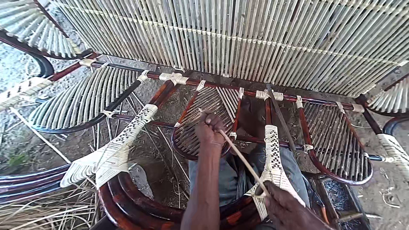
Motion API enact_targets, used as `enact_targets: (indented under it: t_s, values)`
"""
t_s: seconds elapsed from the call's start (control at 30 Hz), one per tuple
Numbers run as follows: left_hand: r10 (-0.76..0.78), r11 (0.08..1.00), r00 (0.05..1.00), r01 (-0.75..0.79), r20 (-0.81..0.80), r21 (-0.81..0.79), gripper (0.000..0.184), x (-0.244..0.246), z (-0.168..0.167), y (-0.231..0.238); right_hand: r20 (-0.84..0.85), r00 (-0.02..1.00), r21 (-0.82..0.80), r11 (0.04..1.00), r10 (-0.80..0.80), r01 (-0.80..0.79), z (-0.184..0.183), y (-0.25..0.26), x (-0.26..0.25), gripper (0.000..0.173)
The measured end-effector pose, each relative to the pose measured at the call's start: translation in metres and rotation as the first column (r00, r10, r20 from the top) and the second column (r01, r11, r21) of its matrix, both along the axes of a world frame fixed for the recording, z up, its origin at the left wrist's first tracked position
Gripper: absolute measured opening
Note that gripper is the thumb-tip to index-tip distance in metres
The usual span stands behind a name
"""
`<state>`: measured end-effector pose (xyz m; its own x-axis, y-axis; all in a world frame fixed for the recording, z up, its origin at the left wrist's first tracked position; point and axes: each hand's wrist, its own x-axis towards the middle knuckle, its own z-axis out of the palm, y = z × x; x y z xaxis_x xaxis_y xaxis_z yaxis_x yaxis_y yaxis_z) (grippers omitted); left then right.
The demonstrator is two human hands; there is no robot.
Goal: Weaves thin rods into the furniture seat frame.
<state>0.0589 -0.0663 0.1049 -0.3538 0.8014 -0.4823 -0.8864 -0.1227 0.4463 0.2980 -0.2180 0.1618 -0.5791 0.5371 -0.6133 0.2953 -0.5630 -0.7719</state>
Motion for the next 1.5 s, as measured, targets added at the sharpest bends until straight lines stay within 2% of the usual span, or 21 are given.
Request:
enact_targets:
  t_s: [0.07, 0.13, 0.23, 0.37, 0.47, 0.6, 0.7, 0.83, 0.9, 0.97, 1.1, 1.2, 1.23, 1.3, 1.37, 1.4, 1.47, 1.5]
  values:
    - [-0.065, 0.997, 0.998, 0.065, -0.003, 0.044, 0.037, -0.018, -0.002, 0.009, -0.041, 0.999, -0.056, 0.998, 0.027, -0.029, 0.003, -0.012, 0.007, 0.030]
    - [-0.103, 0.995, 0.992, 0.104, -0.076, 0.009, 0.034, -0.025, 0.003, 0.012, -0.085, 0.996, -0.088, 0.996, -0.008, 0.001, 0.000, -0.017, 0.007, 0.027]
    - [-0.077, 0.997, 0.988, 0.076, -0.137, -0.017, 0.034, -0.025, 0.004, 0.012, -0.158, 0.986, -0.142, 0.989, -0.052, 0.029, -0.008, -0.015, 0.000, 0.024]
    - [-0.110, 0.985, 0.980, 0.087, -0.163, -0.147, 0.032, -0.003, 0.002, -0.012, -0.225, 0.966, -0.243, 0.968, -0.124, 0.068, -0.017, -0.003, -0.006, 0.022]
    - [-0.096, 0.969, 0.985, 0.060, -0.142, -0.241, 0.032, 0.019, 0.002, -0.023, -0.193, 0.972, -0.298, 0.952, -0.136, 0.074, -0.018, 0.009, -0.016, 0.022]
    - [-0.092, 0.948, 0.983, 0.037, -0.159, -0.315, 0.027, 0.020, 0.008, -0.012, -0.208, 0.977, -0.326, 0.945, -0.040, -0.030, -0.014, 0.020, -0.020, 0.020]
    - [-0.111, 0.943, 0.983, 0.057, -0.148, -0.327, 0.027, 0.025, 0.013, -0.006, -0.253, 0.967, -0.366, 0.923, 0.024, -0.119, -0.003, 0.024, -0.024, 0.026]
    - [-0.176, 0.916, 0.980, 0.128, -0.093, -0.380, 0.026, 0.031, 0.011, -0.007, -0.225, 0.946, -0.246, 0.926, 0.233, -0.287, 0.012, 0.020, -0.039, 0.038]
    - [-0.193, 0.890, 0.976, 0.131, -0.100, -0.437, 0.022, 0.032, 0.014, -0.008, -0.211, 0.935, -0.205, 0.923, 0.285, -0.327, 0.009, 0.016, -0.049, 0.040]
    - [-0.197, 0.881, 0.975, 0.129, -0.106, -0.455, 0.019, 0.031, 0.016, -0.006, -0.162, 0.952, -0.182, 0.940, 0.261, -0.289, 0.005, 0.011, -0.058, 0.040]
    - [-0.203, 0.906, 0.955, 0.100, -0.216, -0.411, 0.021, 0.025, -0.001, 0.004, -0.029, 0.999, -0.178, 0.984, -0.019, 0.013, -0.015, 0.011, -0.048, 0.028]
    - [-0.321, 0.883, 0.834, 0.093, -0.449, -0.460, 0.017, 0.025, -0.028, 0.012, -0.038, 0.992, -0.216, 0.970, -0.119, 0.108, -0.037, 0.019, -0.024, 0.019]
    - [-0.369, 0.869, 0.760, 0.077, -0.536, -0.489, 0.018, 0.025, -0.037, 0.014, -0.061, 0.990, -0.258, 0.960, -0.129, 0.109, -0.041, 0.021, -0.018, 0.017]
    - [-0.495, 0.818, 0.555, 0.039, -0.669, -0.574, 0.034, 0.022, -0.051, 0.022, -0.139, 0.977, -0.347, 0.932, -0.160, 0.103, -0.047, 0.028, -0.014, 0.016]
    - [-0.613, 0.756, 0.311, -0.038, -0.726, -0.654, 0.040, 0.018, -0.059, 0.035, -0.219, 0.956, -0.402, 0.911, -0.192, 0.091, -0.056, 0.039, -0.016, 0.017]
    - [-0.651, 0.733, 0.224, -0.063, -0.725, -0.677, 0.039, 0.015, -0.059, 0.042, -0.248, 0.949, -0.417, 0.905, -0.197, 0.079, -0.060, 0.047, -0.018, 0.018]
    - [-0.684, 0.715, 0.115, -0.090, -0.721, -0.693, 0.035, 0.007, -0.064, 0.059, -0.230, 0.960, -0.371, 0.926, -0.160, 0.066, -0.068, 0.062, -0.022, 0.022]
    - [-0.700, 0.702, 0.089, -0.096, -0.708, -0.706, 0.033, 0.002, -0.067, 0.069, -0.169, 0.980, -0.283, 0.957, -0.110, 0.059, -0.070, 0.069, -0.023, 0.027]
